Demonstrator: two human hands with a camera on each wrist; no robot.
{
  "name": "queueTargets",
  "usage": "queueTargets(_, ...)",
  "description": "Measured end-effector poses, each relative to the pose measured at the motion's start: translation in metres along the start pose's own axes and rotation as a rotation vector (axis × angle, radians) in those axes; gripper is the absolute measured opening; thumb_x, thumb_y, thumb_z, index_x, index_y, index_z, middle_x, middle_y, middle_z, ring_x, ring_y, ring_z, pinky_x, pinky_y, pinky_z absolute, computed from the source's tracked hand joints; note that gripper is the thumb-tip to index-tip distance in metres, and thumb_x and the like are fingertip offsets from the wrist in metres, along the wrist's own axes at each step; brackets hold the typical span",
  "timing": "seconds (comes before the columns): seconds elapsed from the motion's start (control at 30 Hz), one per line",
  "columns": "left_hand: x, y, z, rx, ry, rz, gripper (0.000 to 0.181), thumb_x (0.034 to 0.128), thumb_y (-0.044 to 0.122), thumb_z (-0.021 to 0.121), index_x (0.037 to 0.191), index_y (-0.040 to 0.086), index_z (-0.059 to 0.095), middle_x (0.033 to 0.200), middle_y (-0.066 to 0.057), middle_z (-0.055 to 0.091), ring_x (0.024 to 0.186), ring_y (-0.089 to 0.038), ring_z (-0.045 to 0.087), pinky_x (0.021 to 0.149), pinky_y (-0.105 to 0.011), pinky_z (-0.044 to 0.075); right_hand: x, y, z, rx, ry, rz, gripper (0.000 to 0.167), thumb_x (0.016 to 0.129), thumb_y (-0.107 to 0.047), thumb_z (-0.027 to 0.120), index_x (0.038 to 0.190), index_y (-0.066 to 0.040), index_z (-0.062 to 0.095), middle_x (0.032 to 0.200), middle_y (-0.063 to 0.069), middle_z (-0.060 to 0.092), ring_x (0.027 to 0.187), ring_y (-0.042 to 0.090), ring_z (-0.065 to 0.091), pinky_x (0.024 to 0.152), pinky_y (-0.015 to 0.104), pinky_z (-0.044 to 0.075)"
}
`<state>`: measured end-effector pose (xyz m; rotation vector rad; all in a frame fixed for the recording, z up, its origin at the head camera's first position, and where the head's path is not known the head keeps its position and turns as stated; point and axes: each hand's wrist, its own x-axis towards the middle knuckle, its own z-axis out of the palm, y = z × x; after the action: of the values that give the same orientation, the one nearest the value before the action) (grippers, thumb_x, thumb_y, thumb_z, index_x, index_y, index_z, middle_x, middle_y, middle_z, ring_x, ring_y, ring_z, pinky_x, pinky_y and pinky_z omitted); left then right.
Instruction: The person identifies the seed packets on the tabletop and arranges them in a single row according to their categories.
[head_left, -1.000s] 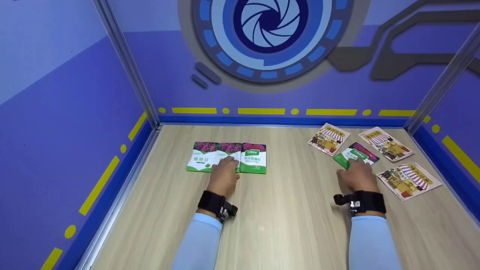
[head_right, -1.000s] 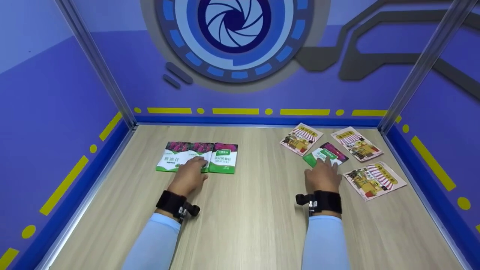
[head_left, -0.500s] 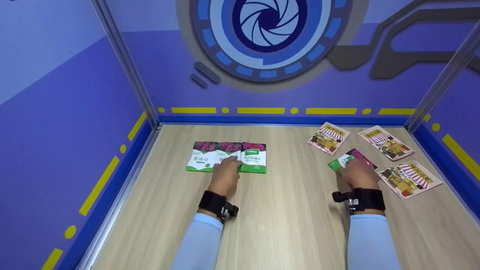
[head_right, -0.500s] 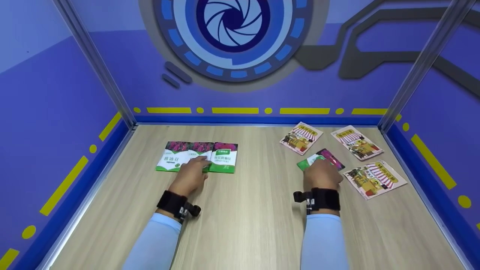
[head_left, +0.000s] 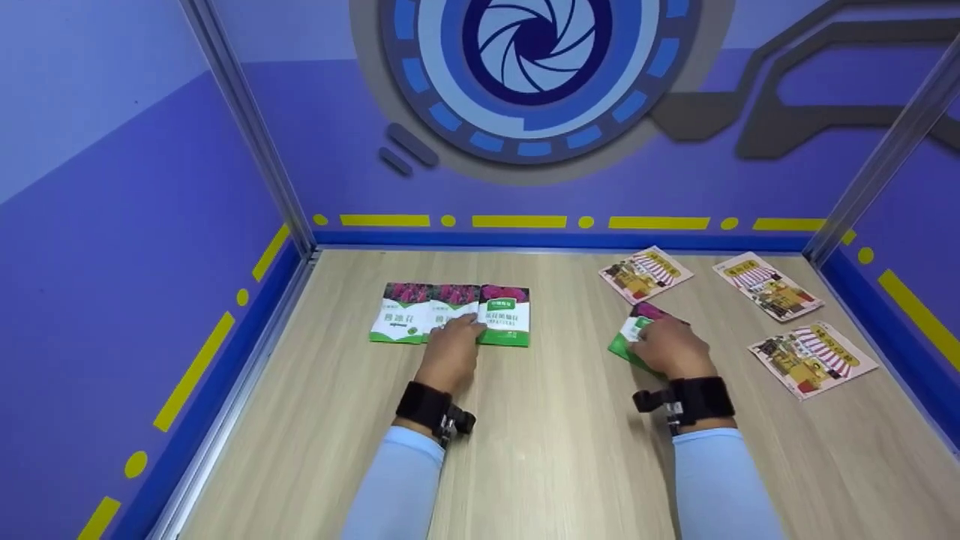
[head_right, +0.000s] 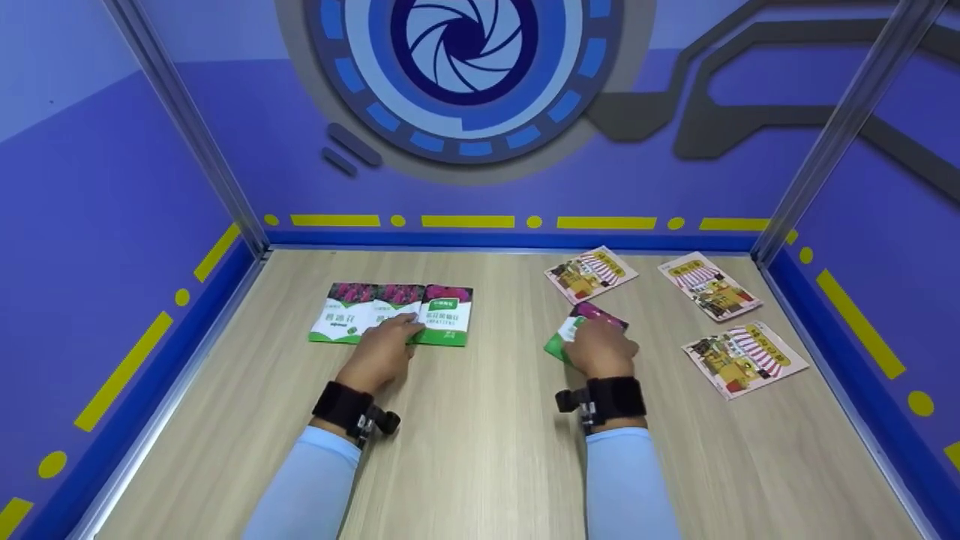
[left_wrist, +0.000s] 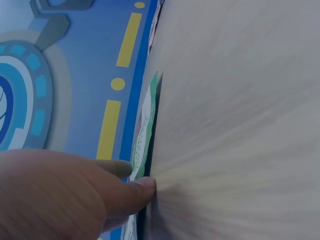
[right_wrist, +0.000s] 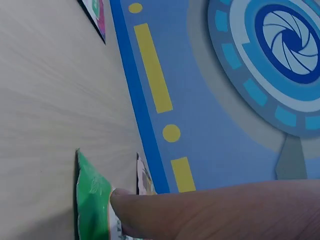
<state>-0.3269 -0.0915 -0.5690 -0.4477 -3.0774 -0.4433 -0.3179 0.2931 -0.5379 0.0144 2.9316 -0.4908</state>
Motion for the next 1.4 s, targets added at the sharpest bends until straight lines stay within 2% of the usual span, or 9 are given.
queueTargets(0.2,0.0,-0.001,-0.002,0.006,0.002,0.044,0.048,0.0963,0.001,0.062,0.142,0.013,0.058,0.154,-0.007,0.045,0.14,-0.028,0.043,0.115,-0.045,0.036,0.005,-0.023,0.014,-0.04,0.017,-0.071,0.04,0.095,-0.036,0.067,0.121,-0.006,0.072,0.116,0.017,0.067,0.097,0.033,0.059,0.074,0.067,0.048)
queueTargets(0.37,0.0,0.0,-0.002,0.032,0.026,0.082,0.044,0.0955,-0.001,0.062,0.137,0.013,0.063,0.15,-0.007,0.049,0.136,-0.027,0.047,0.113,-0.043,0.038,0.003,-0.042,0.024,-0.071,0.052,-0.102,0.042,0.095,-0.035,0.069,0.122,-0.004,0.07,0.118,0.019,0.067,0.101,0.034,0.06,0.083,0.077,0.043)
queueTargets(0.57,0.001,0.002,0.0,0.037,0.043,0.103,0.039,0.0945,0.0,0.064,0.132,0.011,0.067,0.146,-0.009,0.054,0.135,-0.026,0.049,0.112,-0.044,0.04,-0.001,-0.06,0.029,-0.118,0.069,-0.159,0.038,0.091,-0.034,0.075,0.114,-0.004,0.073,0.107,0.013,0.07,0.088,0.028,0.06,0.079,0.069,0.048)
queueTargets(0.67,0.001,0.002,0.0,0.044,0.038,0.098,0.04,0.0956,0.001,0.063,0.133,0.013,0.066,0.147,-0.008,0.054,0.136,-0.026,0.048,0.111,-0.046,0.04,-0.003,-0.066,0.03,-0.127,0.062,-0.224,0.036,0.087,-0.031,0.078,0.112,-0.005,0.074,0.105,0.01,0.071,0.087,0.027,0.061,0.074,0.063,0.051)
queueTargets(0.83,0.001,0.004,-0.001,0.063,0.026,0.101,0.04,0.0961,0.0,0.062,0.134,0.015,0.066,0.147,-0.006,0.054,0.136,-0.026,0.048,0.11,-0.049,0.041,-0.002,-0.076,0.036,-0.12,0.057,-0.311,0.041,0.084,-0.026,0.08,0.119,-0.007,0.074,0.118,0.011,0.069,0.102,0.029,0.062,0.079,0.061,0.053)
queueTargets(1.07,0.002,0.008,0.0,0.072,0.004,0.088,0.048,0.0906,-0.005,0.067,0.134,0.016,0.066,0.147,-0.005,0.054,0.136,-0.026,0.048,0.109,-0.05,0.041,0.012,-0.082,0.055,-0.134,0.142,-0.318,0.04,0.091,-0.021,0.074,0.13,-0.011,0.069,0.135,0.016,0.059,0.123,0.037,0.054,0.092,0.064,0.048)
queueTargets(1.27,0.002,0.012,-0.001,0.07,0.0,0.082,0.048,0.0906,-0.003,0.066,0.134,0.017,0.066,0.147,-0.005,0.053,0.136,-0.025,0.048,0.108,-0.053,0.041,0.018,-0.082,0.063,-0.069,0.141,-0.365,0.043,0.094,-0.022,0.072,0.135,-0.012,0.065,0.14,0.013,0.058,0.133,0.034,0.05,0.105,0.055,0.044)
queueTargets(1.4,0.002,0.013,-0.001,0.079,-0.003,0.08,0.051,0.0883,-0.006,0.066,0.133,0.019,0.067,0.149,-0.004,0.051,0.138,-0.024,0.045,0.109,-0.057,0.039,0.019,-0.083,0.064,-0.066,0.137,-0.367,0.045,0.094,-0.025,0.071,0.137,-0.014,0.064,0.144,0.01,0.056,0.135,0.034,0.047,0.103,0.062,0.042)
